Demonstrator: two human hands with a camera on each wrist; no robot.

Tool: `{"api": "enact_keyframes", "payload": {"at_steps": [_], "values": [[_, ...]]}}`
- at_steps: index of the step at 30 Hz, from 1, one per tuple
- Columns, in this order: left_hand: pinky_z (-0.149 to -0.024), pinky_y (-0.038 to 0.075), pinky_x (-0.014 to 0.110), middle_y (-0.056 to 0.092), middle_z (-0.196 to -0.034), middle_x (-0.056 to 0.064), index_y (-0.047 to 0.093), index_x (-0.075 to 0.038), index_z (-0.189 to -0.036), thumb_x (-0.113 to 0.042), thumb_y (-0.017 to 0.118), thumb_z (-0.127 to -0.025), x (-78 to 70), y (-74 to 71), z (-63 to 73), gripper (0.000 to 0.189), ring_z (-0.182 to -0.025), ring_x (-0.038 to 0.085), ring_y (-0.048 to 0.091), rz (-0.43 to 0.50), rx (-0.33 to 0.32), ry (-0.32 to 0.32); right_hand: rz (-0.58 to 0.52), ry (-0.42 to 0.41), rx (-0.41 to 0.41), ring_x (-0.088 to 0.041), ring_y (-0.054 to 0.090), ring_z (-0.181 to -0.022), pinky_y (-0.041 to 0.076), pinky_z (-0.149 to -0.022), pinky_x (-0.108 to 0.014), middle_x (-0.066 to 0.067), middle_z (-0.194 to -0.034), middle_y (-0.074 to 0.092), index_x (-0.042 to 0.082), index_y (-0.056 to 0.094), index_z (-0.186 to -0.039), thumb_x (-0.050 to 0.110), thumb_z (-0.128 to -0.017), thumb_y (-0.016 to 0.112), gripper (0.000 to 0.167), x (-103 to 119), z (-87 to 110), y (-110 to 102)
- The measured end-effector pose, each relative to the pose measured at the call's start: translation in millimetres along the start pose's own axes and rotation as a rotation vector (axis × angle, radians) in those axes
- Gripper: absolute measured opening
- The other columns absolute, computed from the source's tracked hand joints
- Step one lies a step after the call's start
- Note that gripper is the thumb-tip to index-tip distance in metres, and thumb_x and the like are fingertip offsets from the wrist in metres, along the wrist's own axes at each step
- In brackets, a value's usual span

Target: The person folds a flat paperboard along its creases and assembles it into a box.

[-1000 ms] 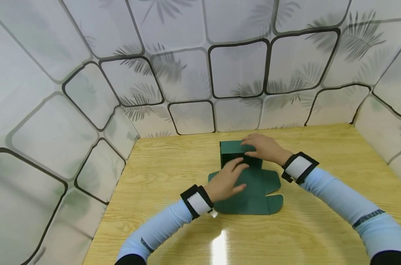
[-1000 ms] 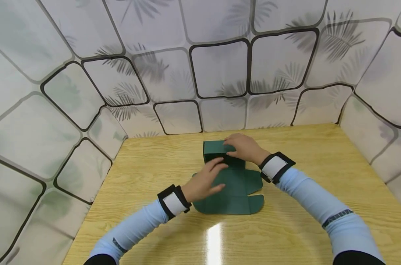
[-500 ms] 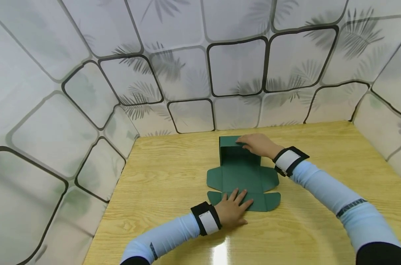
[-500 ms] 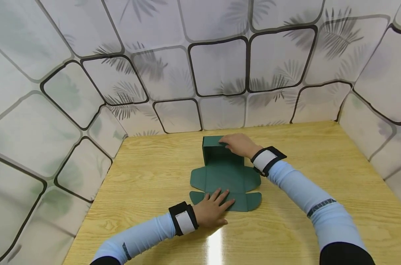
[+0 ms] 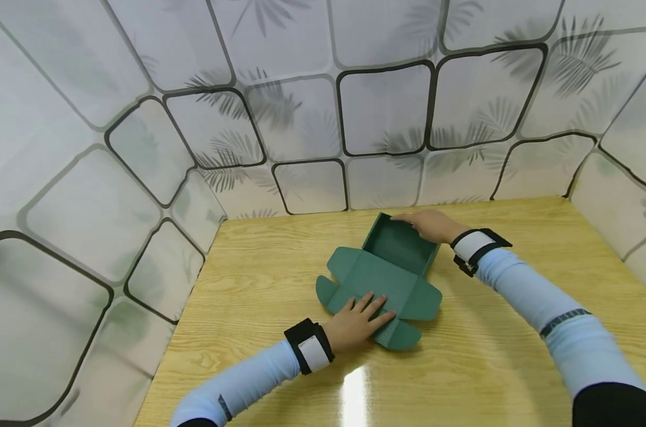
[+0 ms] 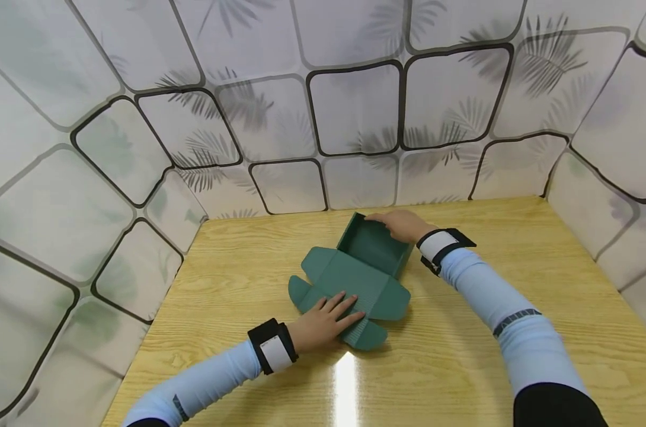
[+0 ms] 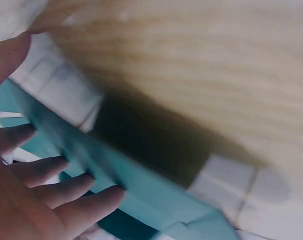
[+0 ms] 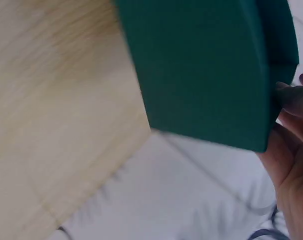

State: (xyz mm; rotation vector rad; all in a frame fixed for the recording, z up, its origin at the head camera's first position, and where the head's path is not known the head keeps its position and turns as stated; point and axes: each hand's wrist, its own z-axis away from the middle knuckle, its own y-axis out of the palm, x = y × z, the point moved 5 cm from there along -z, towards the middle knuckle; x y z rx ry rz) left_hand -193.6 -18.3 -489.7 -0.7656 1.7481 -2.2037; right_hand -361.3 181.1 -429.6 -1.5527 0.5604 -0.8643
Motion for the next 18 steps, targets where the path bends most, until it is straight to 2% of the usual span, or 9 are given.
{"api": "enact_keyframes", "payload": {"at_steps": [2,5,10,12,13,15,17,18], "values": [[-0.102,0.047,0.043,0.030,-0.158,0.007,0.027,-0.026,-0.154,-0.028,0.056,-0.099,7.8,-4.4,5.3,0.063,-0.143,0.028,0.034,-0.014,-0.027,0.004,-0.037,0.010,0.022,-0.015,0.040,-0.047,0.029,-0.050,-0.026,-0.007,-0.057,0.052,0.007,0.050,-0.140,-0.009,-0.093,0.050,0.050,-9,7.2,8],[-0.104,0.044,0.047,0.030,-0.158,0.006,0.028,-0.026,-0.154,-0.017,0.060,-0.096,20.0,-11.3,11.8,0.067,-0.144,0.027,0.033,-0.017,-0.037,0.008,-0.104,0.020,0.026,-0.008,0.033,-0.047,0.032,-0.052,-0.025,-0.008,-0.058,0.054,0.000,0.055,-0.134,-0.008,-0.093,0.051,0.042,-19,19.1,20],[-0.107,0.040,0.051,0.031,-0.157,0.007,0.032,-0.023,-0.152,-0.010,0.065,-0.092,36.8,-20.4,16.8,0.070,-0.144,0.027,0.032,0.046,-0.037,0.041,-0.185,0.015,-0.017,-0.006,0.029,-0.046,0.033,-0.055,-0.025,-0.022,-0.085,0.067,-0.008,0.058,-0.127,-0.006,-0.094,0.051,0.034,-25,35.6,32],[-0.108,0.039,0.052,0.034,-0.156,0.007,0.035,-0.020,-0.151,-0.009,0.063,-0.092,43.6,-25.5,17.4,0.066,-0.143,0.027,0.033,0.087,-0.044,0.061,-0.229,0.025,-0.029,-0.005,0.025,-0.045,0.032,-0.054,-0.025,-0.017,-0.079,0.066,-0.008,0.058,-0.127,-0.005,-0.096,0.048,0.033,-26,40.7,34],[-0.108,0.038,0.052,0.037,-0.155,0.006,0.037,-0.019,-0.150,-0.008,0.063,-0.093,47.6,-29.5,17.9,0.064,-0.142,0.027,0.035,0.103,-0.050,0.070,-0.253,0.035,-0.030,-0.005,0.023,-0.044,0.031,-0.053,-0.025,-0.013,-0.070,0.063,-0.007,0.058,-0.128,-0.003,-0.097,0.046,0.033,-27,43.3,34],[-0.110,0.037,0.051,0.042,-0.151,0.006,0.042,-0.017,-0.147,-0.005,0.061,-0.093,57.6,-36.7,18.9,0.059,-0.140,0.027,0.039,0.135,-0.071,0.077,-0.286,0.052,-0.017,-0.003,0.018,-0.043,0.028,-0.051,-0.024,0.000,-0.053,0.045,-0.007,0.058,-0.128,-0.001,-0.099,0.042,0.034,-28,48.7,35],[-0.111,0.036,0.049,0.049,-0.147,0.006,0.049,-0.017,-0.143,-0.002,0.062,-0.091,70.6,-43.6,19.6,0.056,-0.138,0.028,0.042,0.142,-0.120,0.062,-0.306,0.057,0.006,-0.003,0.015,-0.043,0.025,-0.048,-0.022,0.007,-0.048,0.028,-0.006,0.059,-0.127,-0.001,-0.097,0.040,0.036,-28,55.0,35],[-0.111,0.036,0.049,0.050,-0.145,0.007,0.054,-0.017,-0.140,0.001,0.063,-0.090,78.5,-47.1,19.7,0.054,-0.137,0.030,0.043,0.145,-0.157,0.041,-0.304,0.053,0.018,-0.003,0.015,-0.043,0.024,-0.048,-0.021,0.006,-0.046,0.029,-0.006,0.060,-0.127,-0.002,-0.096,0.042,0.036,-27,58.5,36]]}}
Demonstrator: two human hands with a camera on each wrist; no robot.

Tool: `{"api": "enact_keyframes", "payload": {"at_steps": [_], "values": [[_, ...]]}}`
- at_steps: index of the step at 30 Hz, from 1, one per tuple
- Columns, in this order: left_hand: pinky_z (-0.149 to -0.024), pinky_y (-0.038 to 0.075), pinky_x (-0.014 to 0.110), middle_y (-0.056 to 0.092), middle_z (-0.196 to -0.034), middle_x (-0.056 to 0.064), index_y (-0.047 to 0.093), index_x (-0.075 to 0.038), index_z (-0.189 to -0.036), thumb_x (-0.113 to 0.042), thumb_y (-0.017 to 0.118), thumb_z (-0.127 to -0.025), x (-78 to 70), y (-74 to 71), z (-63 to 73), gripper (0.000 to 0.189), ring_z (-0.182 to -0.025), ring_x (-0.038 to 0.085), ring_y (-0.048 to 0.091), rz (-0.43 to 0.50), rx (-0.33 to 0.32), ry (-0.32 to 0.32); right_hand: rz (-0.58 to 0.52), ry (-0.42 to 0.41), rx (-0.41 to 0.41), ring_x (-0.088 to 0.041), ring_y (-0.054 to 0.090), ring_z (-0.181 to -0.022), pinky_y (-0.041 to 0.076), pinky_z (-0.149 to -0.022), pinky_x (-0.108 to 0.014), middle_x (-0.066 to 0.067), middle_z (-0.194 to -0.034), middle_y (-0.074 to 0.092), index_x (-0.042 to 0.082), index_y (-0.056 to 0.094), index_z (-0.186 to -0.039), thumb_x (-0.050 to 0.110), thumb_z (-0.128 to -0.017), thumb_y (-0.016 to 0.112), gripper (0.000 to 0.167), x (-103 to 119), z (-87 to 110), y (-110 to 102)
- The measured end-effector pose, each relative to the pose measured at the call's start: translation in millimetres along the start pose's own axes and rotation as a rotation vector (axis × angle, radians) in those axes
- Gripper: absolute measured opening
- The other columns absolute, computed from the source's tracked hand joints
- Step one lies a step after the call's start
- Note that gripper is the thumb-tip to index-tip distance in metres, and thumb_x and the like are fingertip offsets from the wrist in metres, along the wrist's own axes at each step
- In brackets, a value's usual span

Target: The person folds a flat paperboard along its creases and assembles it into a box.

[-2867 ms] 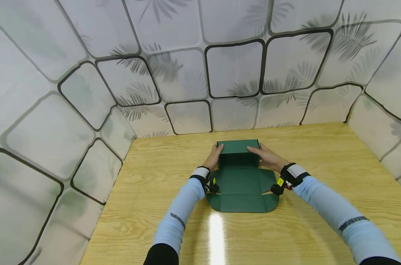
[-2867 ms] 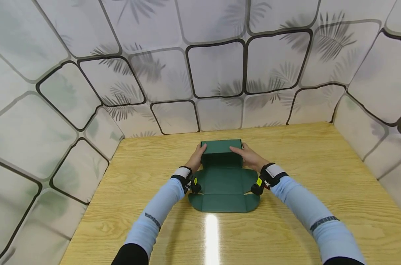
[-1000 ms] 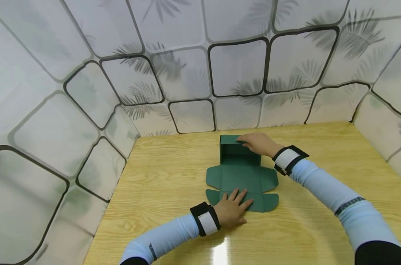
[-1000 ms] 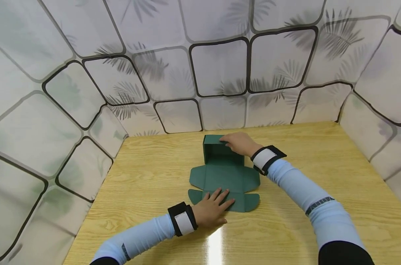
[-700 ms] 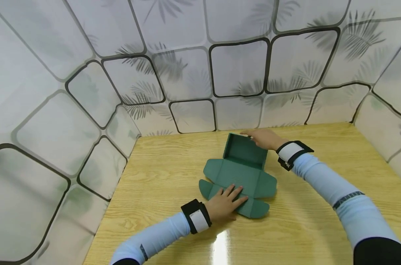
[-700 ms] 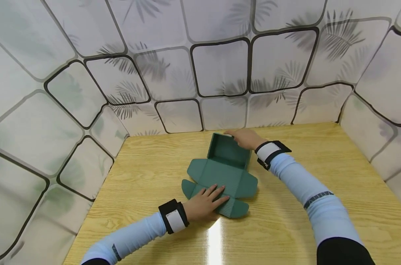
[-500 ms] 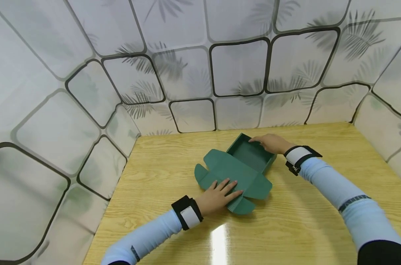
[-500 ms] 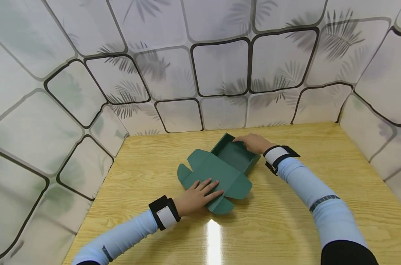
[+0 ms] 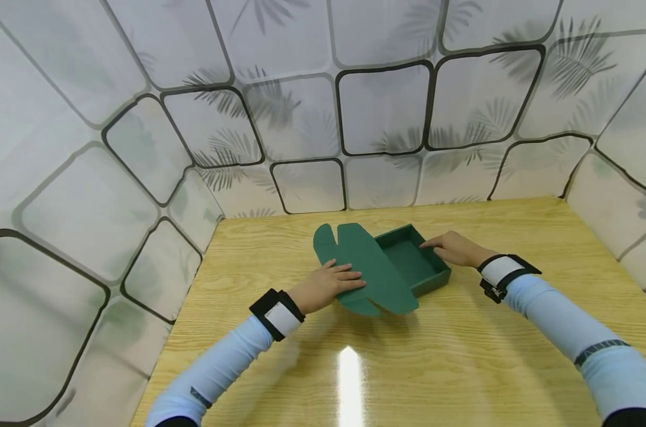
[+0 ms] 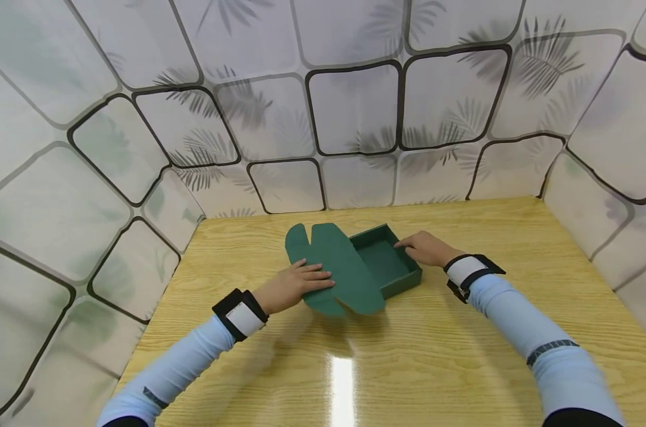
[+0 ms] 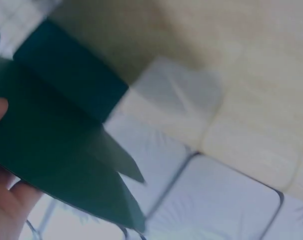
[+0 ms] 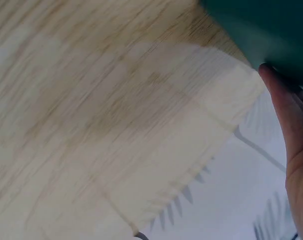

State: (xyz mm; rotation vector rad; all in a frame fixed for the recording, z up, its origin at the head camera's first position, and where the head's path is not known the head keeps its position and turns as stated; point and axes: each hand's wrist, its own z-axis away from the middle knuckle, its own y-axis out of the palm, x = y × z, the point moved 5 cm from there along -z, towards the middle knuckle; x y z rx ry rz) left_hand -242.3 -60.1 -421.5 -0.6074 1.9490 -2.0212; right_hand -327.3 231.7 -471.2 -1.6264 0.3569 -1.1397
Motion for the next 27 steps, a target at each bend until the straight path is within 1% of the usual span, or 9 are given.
{"api": "enact_keyframes", "payload": {"at_steps": [4,7,9,11,13,14,16,22,27], "values": [[-0.109,0.036,0.052,0.037,-0.151,0.022,0.064,-0.019,-0.130,0.008,0.063,-0.087,37.5,-17.3,-1.8,0.050,-0.138,0.048,0.032,0.018,-0.142,-0.176,0.081,-0.082,0.027,-0.010,0.049,-0.047,0.041,-0.047,-0.022,-0.009,-0.071,0.068,-0.007,0.063,-0.122,-0.004,-0.087,0.053,0.036,13,16.4,9],[-0.095,0.050,0.046,0.027,-0.152,0.033,0.065,-0.013,-0.129,0.007,0.053,-0.093,69.1,-30.0,-4.1,0.042,-0.124,0.049,0.048,0.212,-0.173,-0.326,0.171,-0.140,0.002,-0.023,0.069,-0.073,0.055,-0.061,-0.030,-0.020,-0.100,0.072,-0.008,0.065,-0.117,-0.001,-0.087,0.062,0.031,32,28.6,20],[-0.079,0.051,0.040,0.033,-0.149,0.033,0.063,-0.008,-0.130,0.004,0.043,-0.099,86.8,-37.1,-7.3,0.039,-0.099,0.046,0.059,0.432,-0.133,-0.368,0.224,-0.152,-0.033,-0.022,0.070,-0.079,0.056,-0.065,-0.030,-0.015,-0.096,0.072,-0.008,0.067,-0.112,0.003,-0.086,0.067,0.027,46,35.7,29],[-0.076,0.049,0.037,0.042,-0.145,0.029,0.060,-0.003,-0.132,-0.001,0.039,-0.101,99.0,-43.3,-12.3,0.037,-0.095,0.044,0.060,0.629,-0.044,-0.371,0.252,-0.155,-0.075,-0.016,0.067,-0.071,0.054,-0.061,-0.027,-0.010,-0.087,0.071,-0.006,0.069,-0.105,0.004,-0.084,0.070,0.023,62,41.1,37],[-0.093,0.048,0.037,0.046,-0.144,0.024,0.055,-0.001,-0.135,-0.005,0.042,-0.101,106.8,-50.3,-17.1,0.037,-0.116,0.042,0.056,0.735,0.070,-0.359,0.261,-0.150,-0.111,-0.009,0.061,-0.062,0.049,-0.056,-0.023,-0.003,-0.077,0.068,-0.002,0.070,-0.096,0.005,-0.084,0.071,0.014,76,44.2,45],[-0.092,0.048,0.036,0.044,-0.146,0.024,0.052,-0.001,-0.138,-0.006,0.046,-0.101,110.4,-53.5,-19.5,0.038,-0.117,0.042,0.055,0.759,0.117,-0.363,0.268,-0.149,-0.132,-0.007,0.058,-0.060,0.047,-0.055,-0.022,-0.002,-0.074,0.067,-0.001,0.071,-0.093,0.005,-0.084,0.071,0.011,83,44.7,49],[-0.099,0.047,0.038,0.043,-0.147,0.023,0.044,-0.003,-0.144,-0.003,0.054,-0.097,115.9,-61.9,-24.5,0.048,-0.133,0.039,0.044,0.745,0.174,-0.376,0.277,-0.147,-0.171,-0.005,0.053,-0.057,0.044,-0.053,-0.022,0.001,-0.068,0.063,0.002,0.070,-0.087,0.006,-0.083,0.072,0.006,97,44.6,58],[-0.075,0.044,0.031,0.053,-0.138,0.023,0.023,-0.015,-0.155,0.015,0.054,-0.088,123.6,-82.6,-52.2,0.079,-0.116,0.036,0.059,0.587,0.180,-0.450,0.304,-0.108,-0.264,-0.011,0.058,-0.055,0.046,-0.050,-0.025,0.000,-0.062,0.059,0.011,0.063,-0.073,0.011,-0.084,0.073,0.015,132,35.4,83],[-0.084,0.048,0.029,0.058,-0.134,0.018,0.048,-0.010,-0.143,0.018,0.041,-0.089,120.6,-89.3,-84.5,0.062,-0.119,0.031,0.059,0.423,0.079,-0.456,0.261,-0.036,-0.269,-0.015,0.061,-0.055,0.048,-0.049,-0.027,-0.001,-0.061,0.061,0.012,0.062,-0.069,0.012,-0.089,0.067,0.021,149,17.0,94]]}}
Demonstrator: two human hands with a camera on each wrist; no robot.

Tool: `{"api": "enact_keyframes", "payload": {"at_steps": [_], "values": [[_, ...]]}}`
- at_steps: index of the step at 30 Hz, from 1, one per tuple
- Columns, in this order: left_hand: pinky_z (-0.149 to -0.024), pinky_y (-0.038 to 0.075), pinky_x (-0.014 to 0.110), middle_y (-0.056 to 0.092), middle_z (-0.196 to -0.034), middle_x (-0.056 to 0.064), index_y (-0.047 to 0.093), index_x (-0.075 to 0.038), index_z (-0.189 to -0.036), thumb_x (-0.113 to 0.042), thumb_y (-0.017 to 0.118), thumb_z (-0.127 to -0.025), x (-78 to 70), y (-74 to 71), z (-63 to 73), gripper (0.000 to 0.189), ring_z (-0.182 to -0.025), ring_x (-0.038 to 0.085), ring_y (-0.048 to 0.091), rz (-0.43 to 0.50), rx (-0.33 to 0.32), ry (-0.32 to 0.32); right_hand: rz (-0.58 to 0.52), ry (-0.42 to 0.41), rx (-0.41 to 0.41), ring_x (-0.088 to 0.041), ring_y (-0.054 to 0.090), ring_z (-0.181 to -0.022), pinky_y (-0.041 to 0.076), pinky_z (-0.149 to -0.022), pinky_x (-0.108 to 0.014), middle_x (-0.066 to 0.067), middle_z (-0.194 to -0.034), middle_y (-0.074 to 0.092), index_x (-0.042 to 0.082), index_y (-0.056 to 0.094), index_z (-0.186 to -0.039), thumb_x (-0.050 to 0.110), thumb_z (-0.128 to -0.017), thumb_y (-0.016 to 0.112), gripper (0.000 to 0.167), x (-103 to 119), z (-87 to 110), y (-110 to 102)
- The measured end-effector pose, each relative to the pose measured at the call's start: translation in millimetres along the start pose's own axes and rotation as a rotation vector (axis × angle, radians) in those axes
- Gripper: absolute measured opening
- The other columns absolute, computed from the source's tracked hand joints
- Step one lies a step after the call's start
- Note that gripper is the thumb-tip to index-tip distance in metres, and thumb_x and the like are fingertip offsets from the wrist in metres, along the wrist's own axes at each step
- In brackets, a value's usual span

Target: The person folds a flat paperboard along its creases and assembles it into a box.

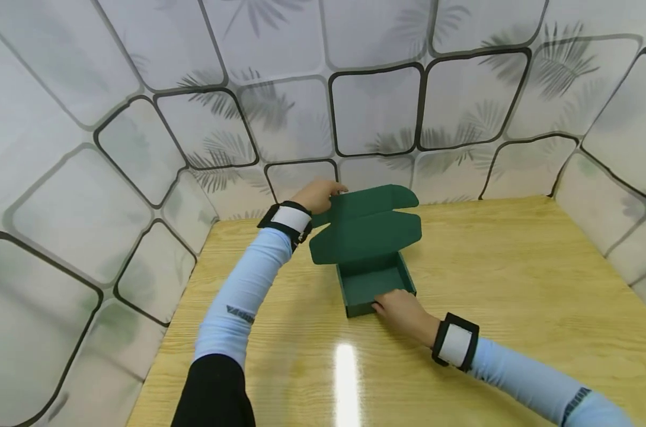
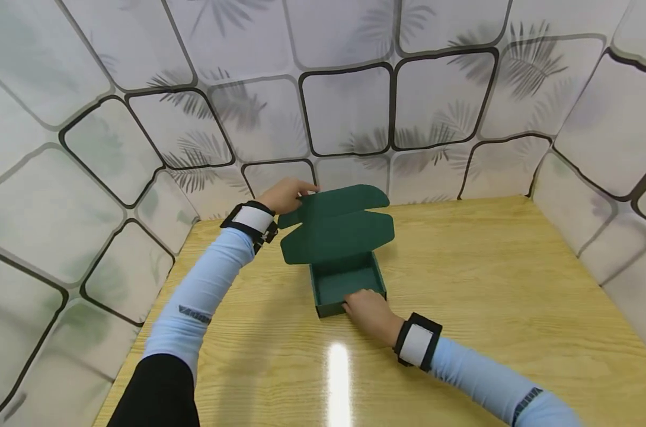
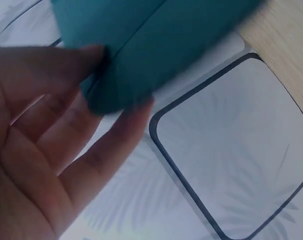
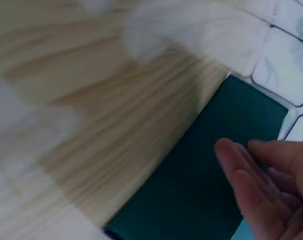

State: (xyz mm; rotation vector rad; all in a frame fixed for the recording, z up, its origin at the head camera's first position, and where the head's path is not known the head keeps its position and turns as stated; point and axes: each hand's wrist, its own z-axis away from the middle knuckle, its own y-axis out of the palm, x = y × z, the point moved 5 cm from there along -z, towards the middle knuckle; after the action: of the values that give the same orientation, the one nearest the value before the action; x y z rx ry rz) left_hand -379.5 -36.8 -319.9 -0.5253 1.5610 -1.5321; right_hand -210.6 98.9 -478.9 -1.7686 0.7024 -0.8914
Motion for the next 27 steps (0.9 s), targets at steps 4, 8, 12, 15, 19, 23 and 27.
{"api": "enact_keyframes", "payload": {"at_steps": [4,8,12,15,19,23,27], "values": [[-0.102,0.046,0.036,0.063,-0.130,0.013,0.061,-0.008,-0.131,0.015,0.040,-0.092,-11.3,3.5,-14.3,0.051,-0.120,0.028,0.059,-0.026,-0.152,0.012,0.013,0.039,0.008,-0.018,0.062,-0.056,0.050,-0.050,-0.030,-0.003,-0.063,0.064,0.009,0.064,-0.072,0.012,-0.091,0.065,0.019,6,-15.8,5],[-0.103,0.045,0.035,0.063,-0.130,0.012,0.062,-0.007,-0.130,0.015,0.040,-0.092,-17.7,6.8,-20.1,0.049,-0.120,0.027,0.059,-0.010,-0.228,0.028,-0.030,0.071,0.026,-0.018,0.064,-0.059,0.052,-0.054,-0.032,-0.004,-0.067,0.066,0.007,0.067,-0.077,0.013,-0.092,0.065,0.016,3,-23.1,3],[-0.104,0.044,0.035,0.062,-0.131,0.011,0.062,-0.007,-0.130,0.016,0.041,-0.091,-18.2,8.7,-20.5,0.051,-0.122,0.027,0.057,0.013,-0.249,0.027,-0.128,0.094,-0.059,-0.014,0.064,-0.058,0.052,-0.054,-0.028,-0.004,-0.070,0.069,0.003,0.072,-0.092,0.017,-0.090,0.068,0.015,-9,-23.3,-10],[-0.104,0.044,0.036,0.061,-0.132,0.011,0.061,-0.008,-0.132,0.016,0.042,-0.090,-15.8,9.9,-19.4,0.051,-0.123,0.026,0.057,0.022,-0.259,0.021,-0.228,0.152,-0.294,-0.015,0.064,-0.059,0.052,-0.055,-0.029,-0.006,-0.073,0.070,0.000,0.071,-0.102,0.016,-0.088,0.071,0.021,-31,-25.5,-32],[-0.103,0.045,0.039,0.061,-0.133,0.011,0.060,-0.009,-0.132,0.014,0.043,-0.090,-12.7,11.1,-17.6,0.051,-0.124,0.027,0.056,0.049,-0.284,0.018,-0.409,0.366,-0.651,-0.030,0.062,-0.085,0.051,-0.074,-0.040,-0.018,-0.094,0.065,-0.004,0.064,-0.114,0.012,-0.086,0.073,0.033,-79,-29.7,-67],[-0.101,0.047,0.039,0.061,-0.133,0.010,0.061,-0.010,-0.132,0.010,0.048,-0.091,-10.6,12.3,-17.8,0.047,-0.122,0.027,0.057,0.060,-0.318,0.033,-0.635,0.612,-0.616,-0.041,0.043,-0.122,0.037,-0.101,-0.050,-0.026,-0.131,0.047,-0.004,0.041,-0.140,0.020,-0.085,0.075,0.069,-127,-37.7,-82],[-0.100,0.047,0.038,0.061,-0.133,0.009,0.061,-0.011,-0.133,0.002,0.054,-0.094,-10.7,14.4,-17.8,0.041,-0.120,0.026,0.059,0.073,-0.333,0.060,-0.816,0.639,-0.257,-0.041,0.023,-0.143,0.027,-0.113,-0.055,-0.023,-0.155,0.027,-0.001,0.034,-0.148,0.024,-0.089,0.071,0.073,-153,-52.3,-74]]}}
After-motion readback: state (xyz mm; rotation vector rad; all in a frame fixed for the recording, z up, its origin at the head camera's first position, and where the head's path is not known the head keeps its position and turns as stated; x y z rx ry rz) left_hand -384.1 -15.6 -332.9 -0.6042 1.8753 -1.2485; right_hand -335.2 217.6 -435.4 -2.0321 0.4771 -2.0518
